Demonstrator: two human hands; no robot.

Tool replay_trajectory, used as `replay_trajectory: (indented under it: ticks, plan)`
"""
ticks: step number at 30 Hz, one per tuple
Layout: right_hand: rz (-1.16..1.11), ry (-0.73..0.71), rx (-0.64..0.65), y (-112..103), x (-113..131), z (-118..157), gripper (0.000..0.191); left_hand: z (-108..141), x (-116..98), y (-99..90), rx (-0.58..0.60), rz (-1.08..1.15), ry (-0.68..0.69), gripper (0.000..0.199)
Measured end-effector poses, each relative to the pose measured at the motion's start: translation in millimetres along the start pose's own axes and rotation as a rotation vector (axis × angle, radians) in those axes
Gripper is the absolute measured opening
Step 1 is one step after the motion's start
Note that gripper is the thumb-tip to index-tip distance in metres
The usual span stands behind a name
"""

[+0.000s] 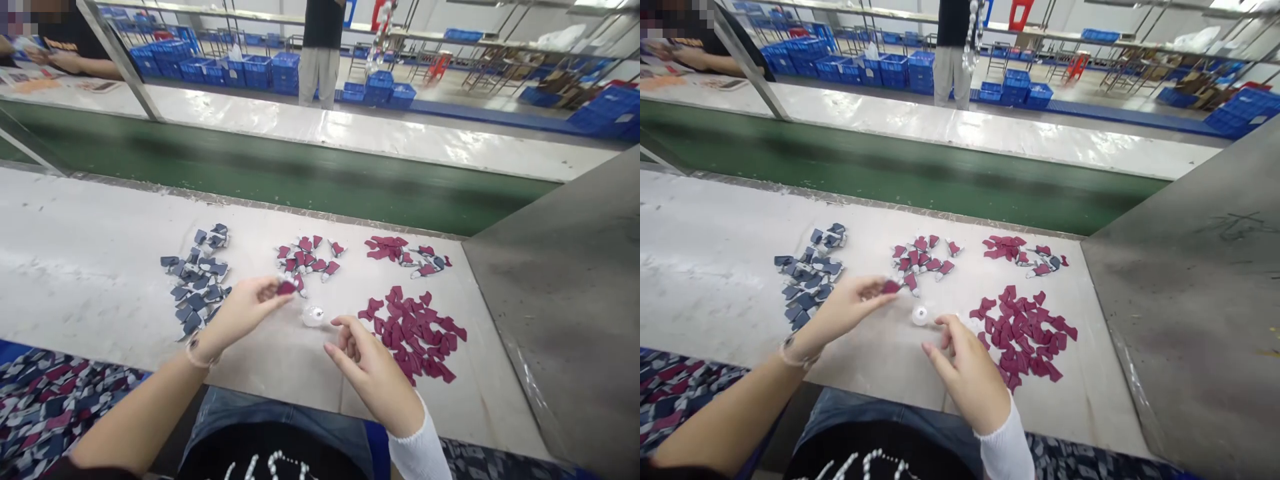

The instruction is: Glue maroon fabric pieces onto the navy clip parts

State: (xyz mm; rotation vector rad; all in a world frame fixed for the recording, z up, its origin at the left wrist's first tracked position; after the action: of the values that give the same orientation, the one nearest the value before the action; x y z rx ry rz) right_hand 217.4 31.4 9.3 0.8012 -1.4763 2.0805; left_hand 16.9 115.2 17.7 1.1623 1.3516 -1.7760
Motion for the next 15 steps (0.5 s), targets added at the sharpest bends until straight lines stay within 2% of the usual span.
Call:
replay_trajectory:
  ticks: [3, 6, 8, 11, 15]
  plan:
    - [-0.005, -0.003, -0.054, 2, -14, -20, 0.037, -46, -9, -1.1, -0.018, -0.064, 0.046, 0.04]
    - [-0.049, -0.055, -0.064, 14, -14, -41, 0.052, -66, -10, 2.0, 0.033, -0.13, 0.047, 0.048]
    - [-0.086, -0.087, -0.056, 23, -11, -51, 0.05, -62, -8, -9.8, 0.039, -0.203, 0.039, 0.047]
    - [-0.144, -0.111, -0.032, 29, -9, -58, 0.037, -44, 6, -48.5, -0.01, -0.365, -0.006, 0.038]
    - [-0.24, -0.119, 0.022, 24, -7, -53, 0.03, -24, 37, -94.3, -0.045, -0.559, -0.087, 0.041]
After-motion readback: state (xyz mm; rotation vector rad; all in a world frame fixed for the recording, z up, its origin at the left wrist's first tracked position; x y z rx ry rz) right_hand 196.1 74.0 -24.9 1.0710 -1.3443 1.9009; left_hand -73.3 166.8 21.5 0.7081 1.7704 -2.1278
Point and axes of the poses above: each hand's wrist, its own z-axis away from the middle knuckle, its own y-axis out of the palm, x = y × z, the point moved 8 cm from there along -z, towards the middle knuckle, and after that the axes turned 14 degrees about z, right-handed, at the moved point
